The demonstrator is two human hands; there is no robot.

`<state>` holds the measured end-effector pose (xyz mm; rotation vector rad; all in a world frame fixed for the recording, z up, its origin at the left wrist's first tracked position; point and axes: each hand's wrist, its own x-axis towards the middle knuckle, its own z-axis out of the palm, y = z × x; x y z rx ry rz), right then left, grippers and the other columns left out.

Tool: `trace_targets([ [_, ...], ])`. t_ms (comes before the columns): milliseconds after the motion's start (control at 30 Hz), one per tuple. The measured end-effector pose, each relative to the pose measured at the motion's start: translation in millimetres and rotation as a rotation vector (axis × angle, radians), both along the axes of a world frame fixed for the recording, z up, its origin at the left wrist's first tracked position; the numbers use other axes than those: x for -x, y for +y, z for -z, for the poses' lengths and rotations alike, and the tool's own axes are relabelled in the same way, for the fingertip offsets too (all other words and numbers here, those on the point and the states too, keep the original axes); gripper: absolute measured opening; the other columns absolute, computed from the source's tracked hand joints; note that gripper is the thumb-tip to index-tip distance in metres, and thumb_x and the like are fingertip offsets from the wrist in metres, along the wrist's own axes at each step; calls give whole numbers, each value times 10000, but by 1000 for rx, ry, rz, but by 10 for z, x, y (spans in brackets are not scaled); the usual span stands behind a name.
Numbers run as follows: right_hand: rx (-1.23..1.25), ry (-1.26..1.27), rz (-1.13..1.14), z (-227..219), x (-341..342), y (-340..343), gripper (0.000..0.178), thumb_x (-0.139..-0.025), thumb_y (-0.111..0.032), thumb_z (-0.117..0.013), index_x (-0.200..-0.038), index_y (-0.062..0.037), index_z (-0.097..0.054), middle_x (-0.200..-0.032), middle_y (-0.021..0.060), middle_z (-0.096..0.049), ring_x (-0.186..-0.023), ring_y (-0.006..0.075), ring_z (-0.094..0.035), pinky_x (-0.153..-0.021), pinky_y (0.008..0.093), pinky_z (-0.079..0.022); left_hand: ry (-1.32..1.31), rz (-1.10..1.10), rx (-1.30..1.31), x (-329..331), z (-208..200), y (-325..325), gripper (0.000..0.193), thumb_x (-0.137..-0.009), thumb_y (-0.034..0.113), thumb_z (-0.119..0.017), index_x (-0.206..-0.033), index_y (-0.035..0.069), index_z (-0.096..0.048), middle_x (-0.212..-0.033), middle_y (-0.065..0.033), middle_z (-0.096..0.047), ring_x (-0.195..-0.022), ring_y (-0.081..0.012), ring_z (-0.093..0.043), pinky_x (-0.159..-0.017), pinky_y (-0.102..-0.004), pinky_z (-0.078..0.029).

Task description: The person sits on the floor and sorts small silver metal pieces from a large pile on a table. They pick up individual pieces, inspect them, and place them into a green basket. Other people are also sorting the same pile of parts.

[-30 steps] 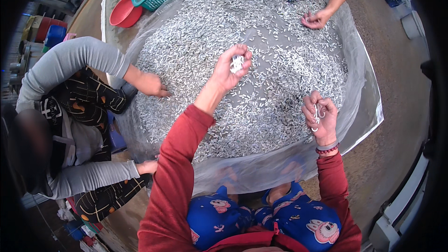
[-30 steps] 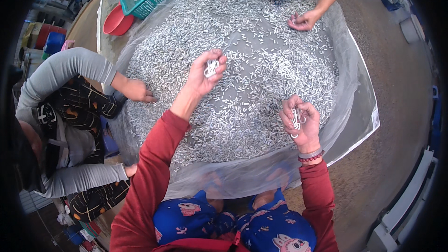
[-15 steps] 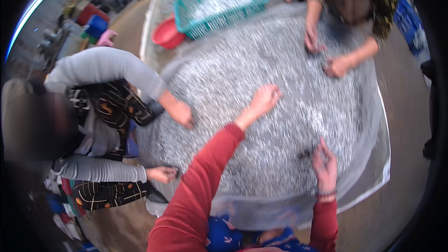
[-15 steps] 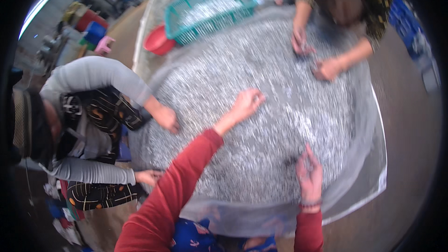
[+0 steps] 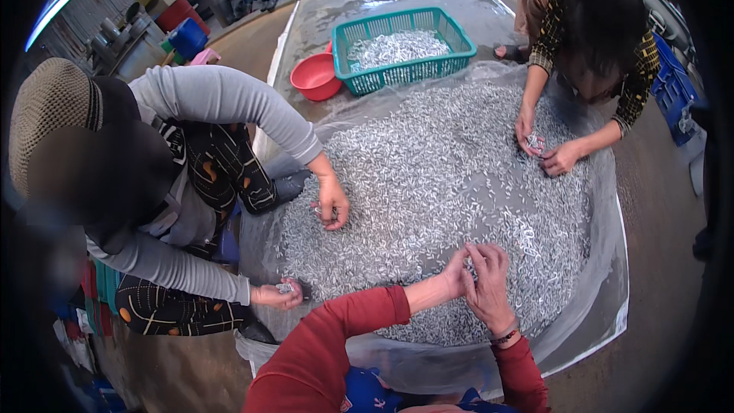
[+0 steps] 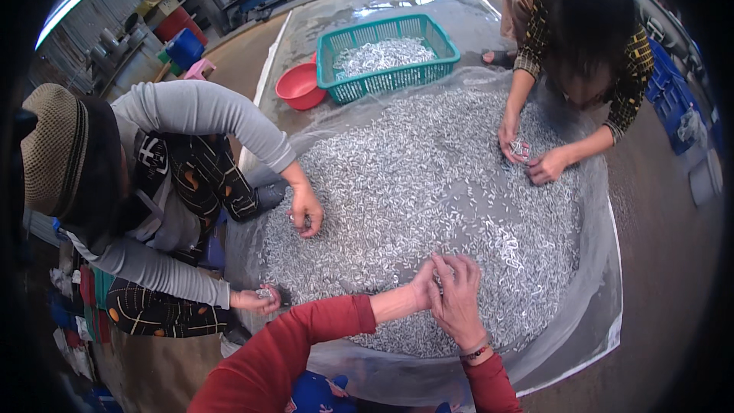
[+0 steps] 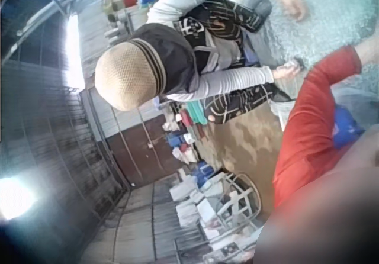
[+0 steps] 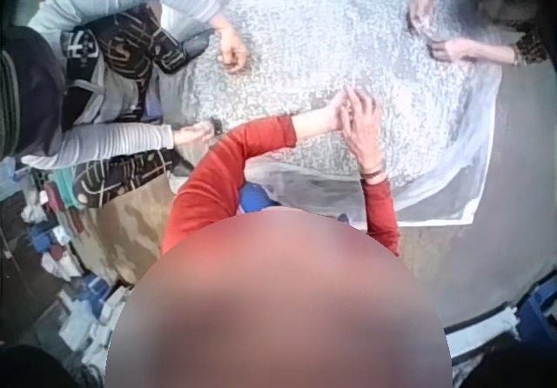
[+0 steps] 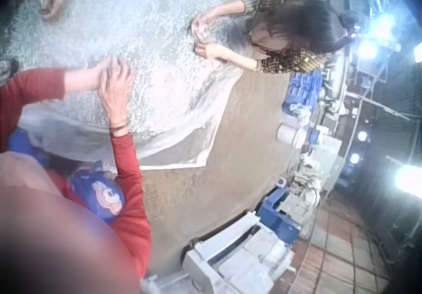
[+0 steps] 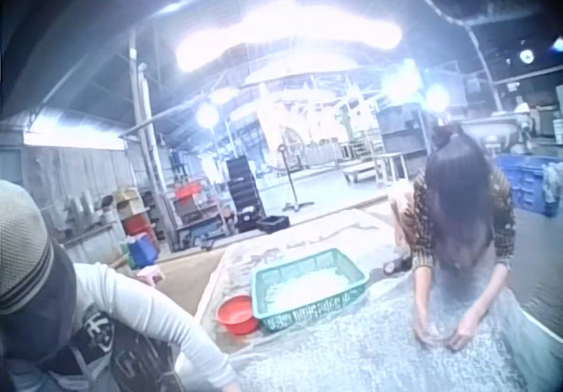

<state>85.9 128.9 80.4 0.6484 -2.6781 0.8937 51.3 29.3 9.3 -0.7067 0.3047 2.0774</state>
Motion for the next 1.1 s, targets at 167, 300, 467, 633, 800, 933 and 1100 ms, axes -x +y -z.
trace_targets([
  [167,304,-31,211,-165,-174,317,363,-861,-131,-509,-1202,-10,-500,-1114,139,-499,-1079,295,-437,-961,417,-319,-134,-324,-216,432,-481,-195,447,-960,400,-326,-1133,24,-496,-1129,-180,-531,-1037,-316,-520,-926,-478,-425],
  [300,572,-172,438,-210,-224,643,379,-957,-181,-389,-1277,16,-436,-1218,146,-485,-1159,264,-440,-1011,370,-309,585,-721,-27,2087,-1266,-589,566,-922,566,-300,-1183,100,-486,-1161,-218,-513,-1061,-376,-504,-952,-599,-359],
  [467,812,-46,742,-68,-505,1387,496,-914,-132,-508,-1380,-63,-352,-1119,109,-491,-994,155,-481,-830,298,-463,746,-160,380,2759,-913,-819,473,-891,436,-420,-1177,74,-527,-1076,-157,-585,-951,-301,-569,-872,-482,-442],
  [633,671,-364,836,237,-798,2017,609,-846,-128,-581,-1399,-107,-327,-1024,83,-537,-744,123,-539,-627,259,-505,1263,1074,750,1703,-388,-106,337,-853,272,-584,-1104,48,-584,-965,-97,-654,-824,-227,-636,-764,-395,-511],
  [800,297,-856,874,758,-879,1990,466,-811,-169,-645,-1207,-41,-436,-982,167,-567,-707,204,-592,-589,328,-487,2159,1311,1024,111,130,294,276,-751,167,-684,-917,-3,-542,-887,-216,-589,-756,-349,-623,-685,-428,-503],
  [933,256,-582,979,1112,-860,1825,645,-749,-239,-731,-1231,15,-385,-1064,234,-535,-911,325,-571,-801,389,-467,2260,1190,1124,-563,457,123,298,-752,19,-600,-1009,-23,-456,-909,-243,-519,-770,-399,-599,-685,-439,-503],
  [1100,195,-609,776,1315,-797,1393,823,-660,-221,-796,-1305,-19,-327,-1176,278,-369,-1088,435,-463,-930,443,-429,2049,1168,1127,-516,463,51,189,-750,13,-594,-912,14,-498,-918,-196,-526,-808,-372,-596,-671,-448,-494],
])
